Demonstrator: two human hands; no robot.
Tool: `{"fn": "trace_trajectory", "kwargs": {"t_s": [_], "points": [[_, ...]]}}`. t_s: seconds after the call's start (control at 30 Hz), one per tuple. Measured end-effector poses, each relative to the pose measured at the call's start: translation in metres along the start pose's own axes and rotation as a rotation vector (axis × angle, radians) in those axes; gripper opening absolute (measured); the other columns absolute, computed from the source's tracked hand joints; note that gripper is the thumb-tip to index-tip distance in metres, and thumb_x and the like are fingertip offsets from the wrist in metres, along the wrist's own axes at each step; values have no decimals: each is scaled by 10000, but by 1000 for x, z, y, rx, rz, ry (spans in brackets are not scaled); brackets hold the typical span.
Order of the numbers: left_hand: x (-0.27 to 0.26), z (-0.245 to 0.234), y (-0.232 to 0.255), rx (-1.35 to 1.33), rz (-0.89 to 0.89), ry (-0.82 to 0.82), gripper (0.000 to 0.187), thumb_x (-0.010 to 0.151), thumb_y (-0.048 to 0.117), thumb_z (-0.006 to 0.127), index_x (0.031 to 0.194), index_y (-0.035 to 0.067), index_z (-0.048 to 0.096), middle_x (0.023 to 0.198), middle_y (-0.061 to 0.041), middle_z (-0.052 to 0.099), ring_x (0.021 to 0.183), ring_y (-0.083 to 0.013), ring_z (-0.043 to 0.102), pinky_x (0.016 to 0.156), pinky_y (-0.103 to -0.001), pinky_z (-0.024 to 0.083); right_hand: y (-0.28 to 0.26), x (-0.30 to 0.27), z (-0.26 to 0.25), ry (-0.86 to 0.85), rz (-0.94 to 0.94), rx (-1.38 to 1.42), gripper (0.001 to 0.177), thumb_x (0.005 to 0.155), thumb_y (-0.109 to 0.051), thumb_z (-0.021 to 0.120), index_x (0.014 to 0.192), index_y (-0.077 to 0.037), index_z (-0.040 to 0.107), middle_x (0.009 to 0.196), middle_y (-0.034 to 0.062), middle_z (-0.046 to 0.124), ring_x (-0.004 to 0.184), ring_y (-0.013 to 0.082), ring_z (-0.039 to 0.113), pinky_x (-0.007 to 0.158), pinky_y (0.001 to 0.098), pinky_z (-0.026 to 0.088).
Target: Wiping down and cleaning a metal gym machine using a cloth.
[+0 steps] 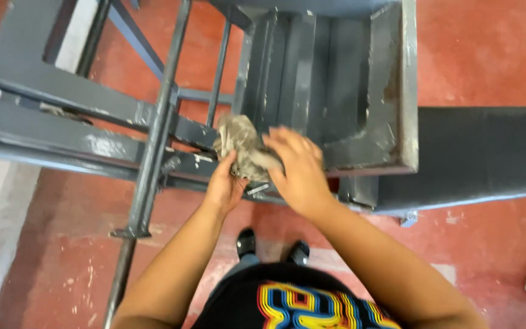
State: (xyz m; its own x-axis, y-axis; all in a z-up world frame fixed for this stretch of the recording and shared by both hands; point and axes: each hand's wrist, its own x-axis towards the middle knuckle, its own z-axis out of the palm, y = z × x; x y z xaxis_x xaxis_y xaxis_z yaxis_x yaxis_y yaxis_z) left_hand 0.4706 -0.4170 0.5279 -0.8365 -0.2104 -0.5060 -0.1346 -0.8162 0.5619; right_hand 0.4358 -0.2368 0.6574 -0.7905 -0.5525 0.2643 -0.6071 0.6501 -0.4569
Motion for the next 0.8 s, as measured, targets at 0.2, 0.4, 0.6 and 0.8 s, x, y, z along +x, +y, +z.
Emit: {"fn": "trace_trajectory", "kwargs": {"t_s": [0.2,0.4,0.6,0.8], "points": [[-33,-10,-52,-95,116,-9,500,1006,268,621,1471,115,516,1362,-224,641,1129,-424,689,828,-578,623,-6,-13,-7,-474,-180,29,963,848,-276,776,1638,-145,242,1686,196,163,1561,440,125,1138,699,296],[-42,38,0,-106,320,-40,520,947,175,720,1438,104,563,1293,-263,669,1113,-426,696,900,-610,595,-4,15,-70,-155,-357,247,870,767,44,664,1581,-134,416,1652,173,332,1515,400,301,1229,504,279],[-28,113,62,40,244,-233,660,957,169,606,1567,86,368,1420,-180,566,1215,-263,585,988,-337,504,-6,61,-151,-394,-185,647,388,916,-49,508,1271,-81,659,1538,60,516,1412,243,503,1172,367,379],[32,130,87,19,-87,-829,463,963,105,684,1372,-64,545,1226,-203,688,1027,-278,711,906,-360,596,10,92,-145,-319,-277,439,402,876,-34,623,1263,-102,710,1714,214,92,1598,411,190,1215,421,278]]}}
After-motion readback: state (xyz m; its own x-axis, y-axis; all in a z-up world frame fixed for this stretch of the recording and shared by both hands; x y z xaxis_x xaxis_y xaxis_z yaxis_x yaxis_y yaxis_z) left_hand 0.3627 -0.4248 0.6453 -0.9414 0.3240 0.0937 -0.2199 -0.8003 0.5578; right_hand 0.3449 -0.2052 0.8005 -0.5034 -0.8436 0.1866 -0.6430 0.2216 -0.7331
